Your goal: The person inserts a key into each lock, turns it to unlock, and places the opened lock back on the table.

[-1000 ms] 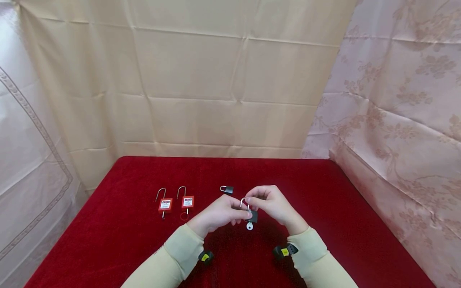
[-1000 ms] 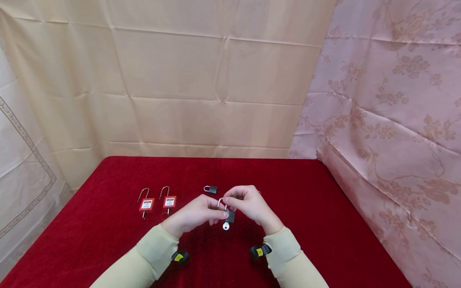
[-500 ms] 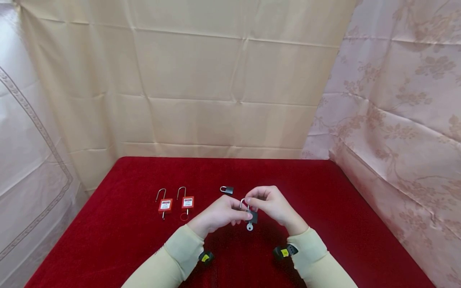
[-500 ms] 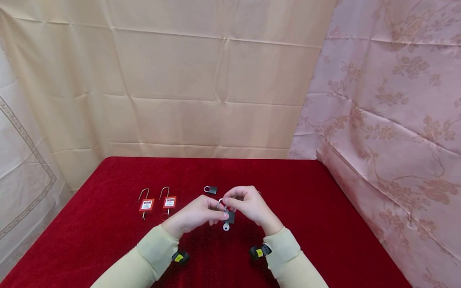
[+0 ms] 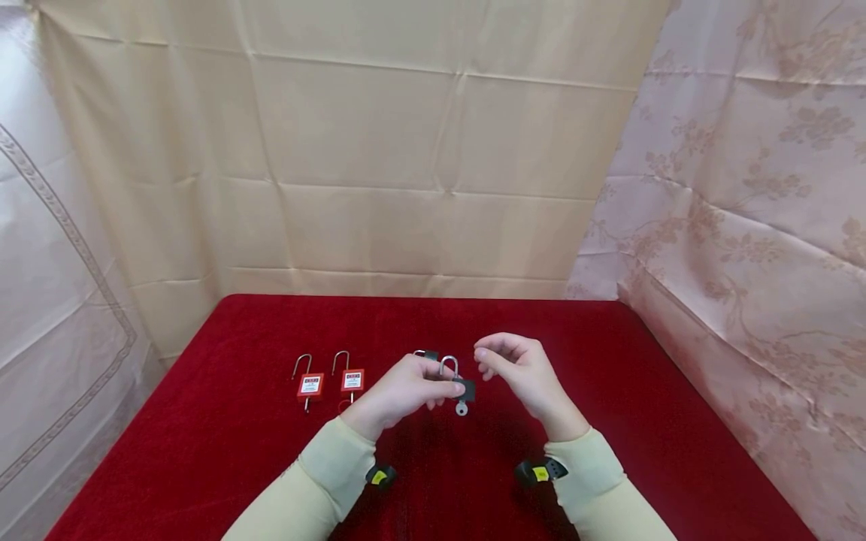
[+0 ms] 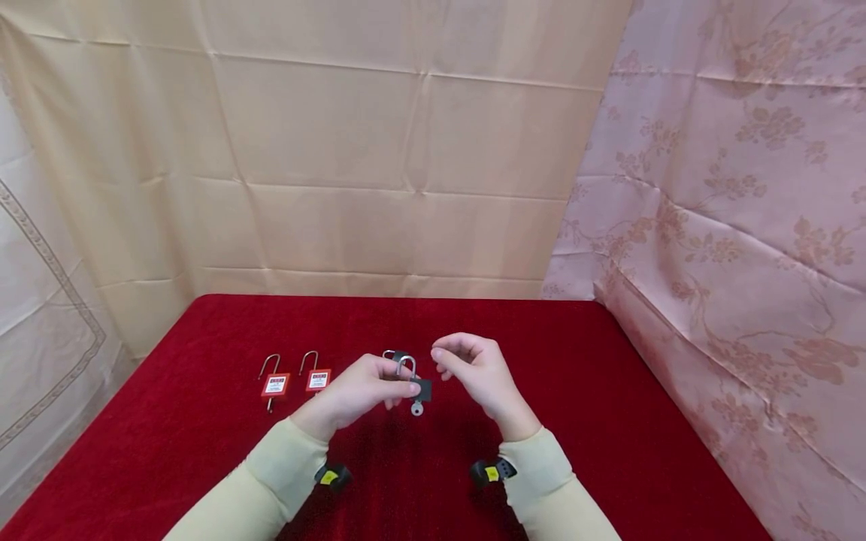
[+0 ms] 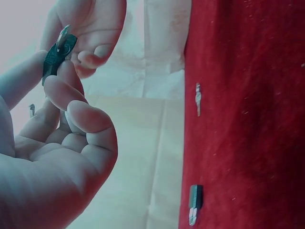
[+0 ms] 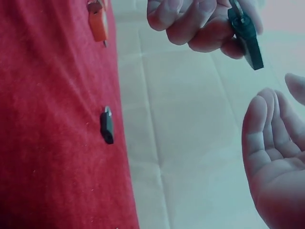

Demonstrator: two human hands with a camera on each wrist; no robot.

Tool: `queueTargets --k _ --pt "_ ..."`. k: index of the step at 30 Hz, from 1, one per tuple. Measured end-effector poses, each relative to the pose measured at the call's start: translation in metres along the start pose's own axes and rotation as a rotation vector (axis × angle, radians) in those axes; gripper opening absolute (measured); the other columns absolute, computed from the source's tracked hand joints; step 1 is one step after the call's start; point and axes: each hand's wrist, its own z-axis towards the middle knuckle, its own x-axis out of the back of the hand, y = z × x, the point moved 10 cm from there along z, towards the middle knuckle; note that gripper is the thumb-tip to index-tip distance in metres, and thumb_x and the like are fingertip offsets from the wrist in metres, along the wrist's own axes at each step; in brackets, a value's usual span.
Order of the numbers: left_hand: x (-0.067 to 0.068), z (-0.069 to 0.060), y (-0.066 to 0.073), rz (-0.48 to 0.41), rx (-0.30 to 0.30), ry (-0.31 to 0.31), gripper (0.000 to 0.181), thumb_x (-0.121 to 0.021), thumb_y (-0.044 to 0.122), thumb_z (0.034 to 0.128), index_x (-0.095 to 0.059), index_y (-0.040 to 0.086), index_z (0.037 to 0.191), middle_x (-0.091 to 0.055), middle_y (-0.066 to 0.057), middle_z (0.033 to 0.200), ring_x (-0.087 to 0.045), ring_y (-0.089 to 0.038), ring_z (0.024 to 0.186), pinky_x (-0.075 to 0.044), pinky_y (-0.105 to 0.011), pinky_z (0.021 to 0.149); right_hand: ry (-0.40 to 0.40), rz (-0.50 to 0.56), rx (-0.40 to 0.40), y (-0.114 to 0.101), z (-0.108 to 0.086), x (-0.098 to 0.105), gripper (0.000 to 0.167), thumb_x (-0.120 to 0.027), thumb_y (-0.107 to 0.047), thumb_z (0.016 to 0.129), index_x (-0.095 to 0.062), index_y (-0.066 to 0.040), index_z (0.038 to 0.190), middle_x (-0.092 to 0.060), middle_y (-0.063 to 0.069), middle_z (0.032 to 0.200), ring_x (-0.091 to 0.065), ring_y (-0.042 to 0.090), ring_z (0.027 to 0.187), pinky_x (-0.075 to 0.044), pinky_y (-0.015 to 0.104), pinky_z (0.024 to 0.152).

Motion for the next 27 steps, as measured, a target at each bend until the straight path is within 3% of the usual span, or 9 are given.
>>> queueTargets --k 5,15,23,27 --pt "0.014 -0.003 0.007 -0.011 -0.009 0.040 0.013 -0.079 0.019 0.0894 -0.077 0.006 0.095 -0.062 -0.004 0.068 -0.056 -0.016 0.065 -0.049 -0.030 0.063 0.061 0.039 0.033 -0.008 -0.001 0.006 0.017 -0.070 -0.007 0.097 -0.070 0.003 0.110 -0.067 0.025 0.095 -0.066 0.037 0.081 -0.060 0.037 0.074" --pt "0.036 -0.007 0.015 -0.030 -0.012 0.103 0.014 -0.077 0.016 0.0906 -0.075 0.004 0.099 -0.063 -0.005 0.071 -0.059 -0.024 0.071 -0.050 -0.030 0.065 0.071 0.076 0.053 -0.015 -0.002 0.004 0.016 -0.070 -0.004 0.096 -0.069 0.005 0.110 -0.071 0.012 0.095 -0.068 0.026 0.081 -0.060 0.037 0.076" --pt "0.055 -0.011 0.017 0.048 -0.040 0.178 0.016 -0.078 0.018 0.0900 -0.076 0.004 0.097 -0.064 -0.001 0.072 -0.059 -0.025 0.073 -0.048 -0.031 0.064 0.051 0.072 0.007 -0.018 -0.001 -0.002 0.019 -0.071 -0.007 0.096 -0.069 0.003 0.112 -0.071 0.013 0.096 -0.068 0.025 0.083 -0.060 0.038 0.076" --pt "0.066 -0.012 0.012 0.079 -0.026 0.208 0.014 -0.078 0.018 0.0900 -0.076 0.005 0.096 -0.064 -0.003 0.072 -0.059 -0.026 0.075 -0.046 -0.032 0.065 0.032 0.069 -0.021 -0.013 0.001 -0.006 0.020 -0.071 -0.007 0.096 -0.068 0.004 0.113 -0.070 0.013 0.098 -0.068 0.026 0.085 -0.060 0.038 0.076"
